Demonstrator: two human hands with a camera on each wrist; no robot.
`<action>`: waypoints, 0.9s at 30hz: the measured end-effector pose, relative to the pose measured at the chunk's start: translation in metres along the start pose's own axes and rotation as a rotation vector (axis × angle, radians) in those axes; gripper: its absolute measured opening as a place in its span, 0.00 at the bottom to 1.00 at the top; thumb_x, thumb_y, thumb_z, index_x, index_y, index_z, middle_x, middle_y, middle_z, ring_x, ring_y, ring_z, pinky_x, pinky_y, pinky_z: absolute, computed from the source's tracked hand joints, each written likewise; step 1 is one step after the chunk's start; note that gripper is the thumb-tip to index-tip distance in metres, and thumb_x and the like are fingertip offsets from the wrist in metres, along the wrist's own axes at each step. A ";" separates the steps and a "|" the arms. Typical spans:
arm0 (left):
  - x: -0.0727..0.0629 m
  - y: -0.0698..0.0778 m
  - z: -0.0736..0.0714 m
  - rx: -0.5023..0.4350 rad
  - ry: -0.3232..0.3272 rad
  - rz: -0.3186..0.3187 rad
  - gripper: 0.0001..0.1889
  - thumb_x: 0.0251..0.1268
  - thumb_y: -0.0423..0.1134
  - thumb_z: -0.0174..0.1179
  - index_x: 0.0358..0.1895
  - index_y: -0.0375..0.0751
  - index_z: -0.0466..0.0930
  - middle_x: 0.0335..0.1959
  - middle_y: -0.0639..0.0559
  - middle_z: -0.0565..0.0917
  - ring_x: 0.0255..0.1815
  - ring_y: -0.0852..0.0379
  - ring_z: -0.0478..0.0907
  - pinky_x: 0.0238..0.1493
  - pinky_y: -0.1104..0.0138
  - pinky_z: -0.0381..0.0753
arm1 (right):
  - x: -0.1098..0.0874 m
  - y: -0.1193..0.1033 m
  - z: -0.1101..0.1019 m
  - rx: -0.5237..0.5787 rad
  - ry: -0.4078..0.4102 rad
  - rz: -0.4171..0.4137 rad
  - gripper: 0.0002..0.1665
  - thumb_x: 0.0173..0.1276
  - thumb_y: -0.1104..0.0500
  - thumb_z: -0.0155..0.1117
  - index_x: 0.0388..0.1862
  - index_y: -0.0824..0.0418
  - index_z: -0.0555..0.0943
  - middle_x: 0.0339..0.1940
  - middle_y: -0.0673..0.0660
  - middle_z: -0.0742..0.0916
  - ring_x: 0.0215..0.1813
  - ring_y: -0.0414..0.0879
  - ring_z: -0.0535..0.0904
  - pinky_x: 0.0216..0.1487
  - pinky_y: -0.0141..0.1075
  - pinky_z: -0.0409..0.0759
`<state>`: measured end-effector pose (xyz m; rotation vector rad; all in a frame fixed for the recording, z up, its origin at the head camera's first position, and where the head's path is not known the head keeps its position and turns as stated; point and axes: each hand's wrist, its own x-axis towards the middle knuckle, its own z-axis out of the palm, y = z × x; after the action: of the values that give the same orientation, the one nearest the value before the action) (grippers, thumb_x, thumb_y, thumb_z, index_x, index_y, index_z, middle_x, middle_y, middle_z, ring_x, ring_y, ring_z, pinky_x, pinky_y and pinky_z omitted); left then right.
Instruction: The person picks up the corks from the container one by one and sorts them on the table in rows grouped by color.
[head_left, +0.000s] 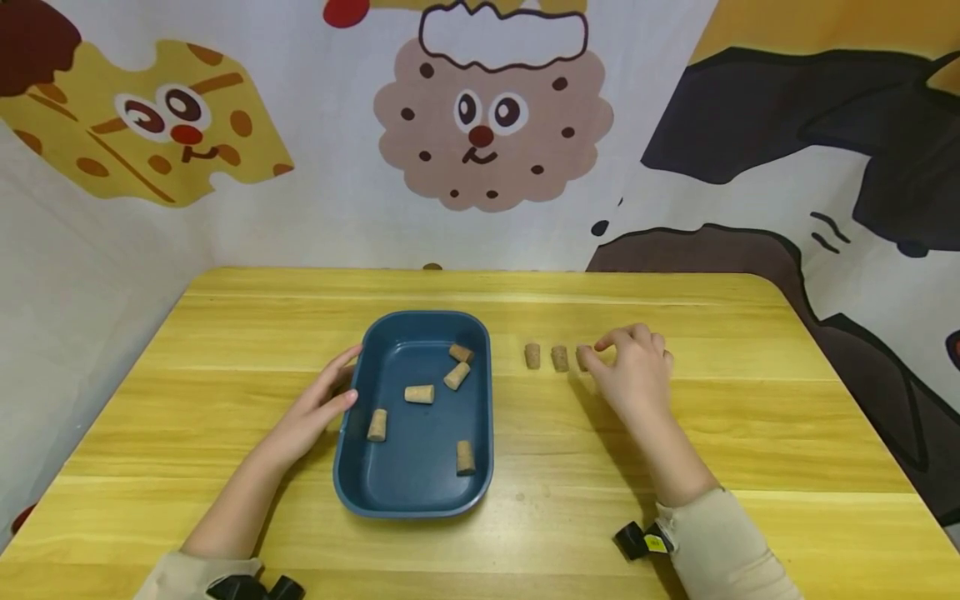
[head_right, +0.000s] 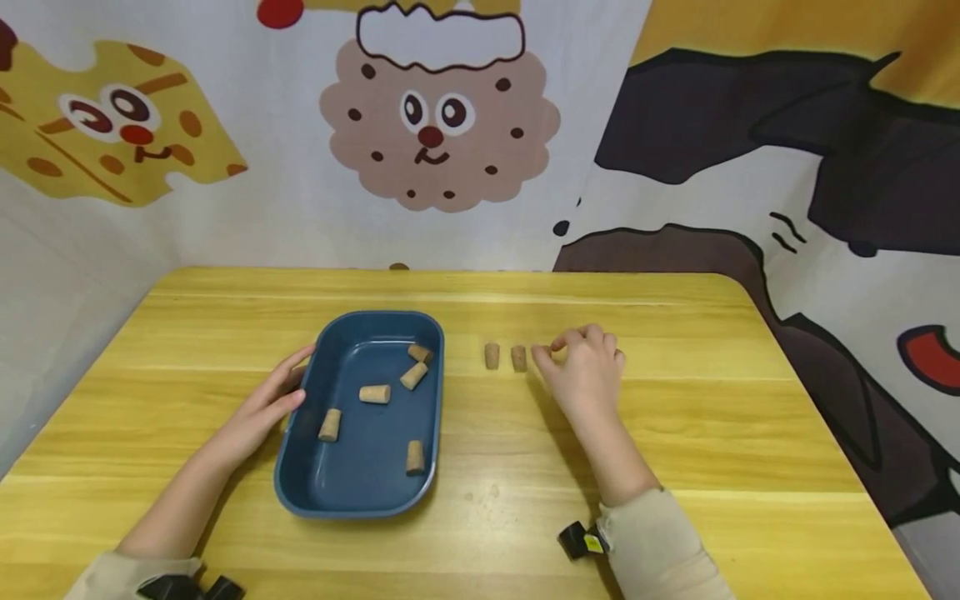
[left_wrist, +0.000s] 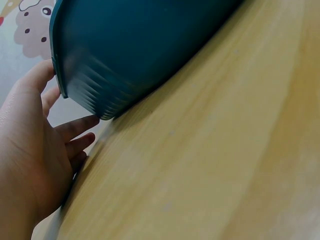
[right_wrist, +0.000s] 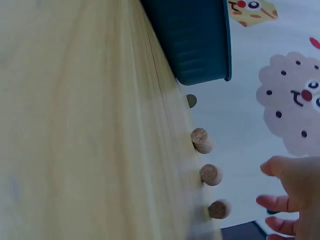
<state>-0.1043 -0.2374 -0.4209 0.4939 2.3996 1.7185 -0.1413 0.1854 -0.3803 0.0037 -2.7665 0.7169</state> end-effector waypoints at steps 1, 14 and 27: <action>0.000 0.000 0.000 0.000 0.000 0.000 0.30 0.75 0.36 0.47 0.77 0.55 0.50 0.70 0.36 0.60 0.68 0.39 0.58 0.58 0.62 0.66 | 0.000 -0.003 -0.001 0.021 0.004 -0.025 0.19 0.64 0.47 0.65 0.33 0.63 0.82 0.47 0.64 0.77 0.52 0.64 0.67 0.51 0.58 0.58; 0.001 -0.002 -0.001 -0.011 0.002 0.009 0.31 0.75 0.36 0.47 0.77 0.56 0.50 0.70 0.36 0.60 0.68 0.39 0.58 0.60 0.41 0.60 | 0.018 -0.048 -0.003 0.031 -0.006 -0.461 0.15 0.59 0.52 0.73 0.37 0.62 0.84 0.43 0.59 0.78 0.48 0.57 0.69 0.52 0.52 0.64; 0.001 -0.001 0.000 -0.029 0.002 0.005 0.30 0.75 0.36 0.47 0.76 0.56 0.50 0.70 0.34 0.60 0.68 0.37 0.58 0.59 0.39 0.59 | 0.046 -0.085 0.006 -0.014 -0.138 -0.760 0.15 0.62 0.48 0.70 0.45 0.53 0.85 0.44 0.54 0.76 0.47 0.51 0.67 0.52 0.49 0.63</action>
<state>-0.1051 -0.2373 -0.4217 0.4947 2.3736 1.7535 -0.1806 0.1110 -0.3320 1.0637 -2.5695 0.4890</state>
